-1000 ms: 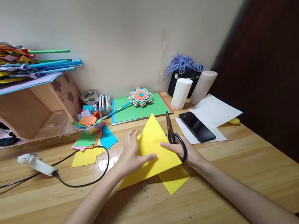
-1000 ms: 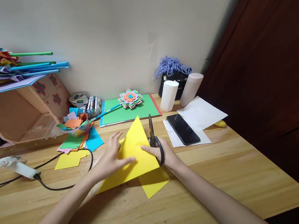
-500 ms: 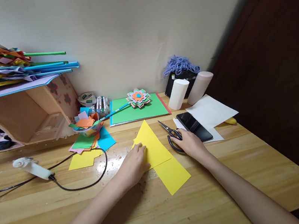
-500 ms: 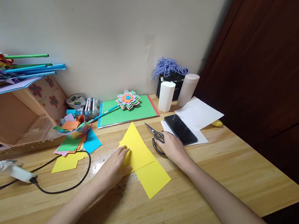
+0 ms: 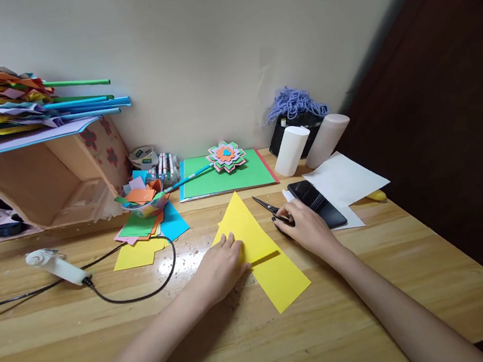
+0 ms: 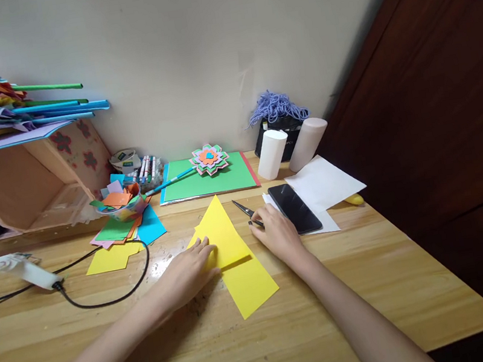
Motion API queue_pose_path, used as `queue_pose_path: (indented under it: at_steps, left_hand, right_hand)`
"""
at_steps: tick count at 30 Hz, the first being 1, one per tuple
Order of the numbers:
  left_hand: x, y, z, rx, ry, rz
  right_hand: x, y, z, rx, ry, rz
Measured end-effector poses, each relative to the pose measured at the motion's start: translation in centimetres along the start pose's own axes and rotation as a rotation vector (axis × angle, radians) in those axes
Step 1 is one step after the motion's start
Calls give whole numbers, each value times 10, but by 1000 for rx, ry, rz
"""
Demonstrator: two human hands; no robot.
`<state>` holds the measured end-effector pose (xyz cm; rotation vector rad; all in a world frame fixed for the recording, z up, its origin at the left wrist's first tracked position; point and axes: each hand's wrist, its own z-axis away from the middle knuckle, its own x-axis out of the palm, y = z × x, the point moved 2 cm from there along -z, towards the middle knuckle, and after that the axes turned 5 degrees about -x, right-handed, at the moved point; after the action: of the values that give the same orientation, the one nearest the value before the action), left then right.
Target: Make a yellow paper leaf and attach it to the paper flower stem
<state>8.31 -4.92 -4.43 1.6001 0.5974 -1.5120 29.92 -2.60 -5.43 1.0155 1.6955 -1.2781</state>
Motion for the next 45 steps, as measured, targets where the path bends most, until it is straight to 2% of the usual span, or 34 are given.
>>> queue_pose_path:
  at_steps: [2, 4, 7, 11, 14, 17, 19, 23, 25, 29, 32, 34, 36, 40, 43, 45]
  left_hand:
    - [-4, -2, -2, -42, -17, -4]
    - [-11, -7, -3, -147, -12, -13]
    - [-25, -17, 0, -258, 88, -18]
    - [-40, -29, 19, -277, 243, 46]
    - [-35, -36, 38, -241, 293, 211]
    - [-20, -42, 53, -213, 323, 412]
    - [-11, -45, 58, -239, 364, 553]
    - [-3, -50, 63, -342, 403, 825]
    - [-4, -50, 64, -372, 422, 891]
    - [-7, -49, 66, -386, 440, 977]
    - [-6, -45, 66, -379, 424, 1031]
    - [-3, -40, 65, -366, 406, 1042]
    - [-1, -34, 63, -367, 388, 1027]
    - [-1, -27, 57, -424, 412, 1000]
    - [-4, -28, 51, -484, 410, 1052]
    - [-6, -32, 46, -510, 405, 1101]
  right_hand:
    - [0, -5, 5, -19, -132, -160]
    - [2, -11, 11, -29, -211, -226]
    - [7, -20, 19, -35, -245, -247]
    - [15, -30, 22, 23, -208, -213]
    - [21, -36, 23, 65, -193, -205]
    - [30, -39, 23, 132, -258, -265]
    - [34, -39, 22, 157, -294, -290]
    - [34, -30, 16, 110, -342, -246]
    - [25, -21, 6, 87, -314, -212]
    - [-2, 4, -29, 108, -142, -288]
    - [-15, 19, -62, 272, -82, -375]
    - [-15, 23, -83, 316, -99, -413]
    - [-10, 25, -102, 352, -117, -431]
    - [-3, 21, -127, 426, -30, -380]
    - [-7, 12, -132, 444, 79, -268]
    - [-12, 2, -124, 396, 143, -199]
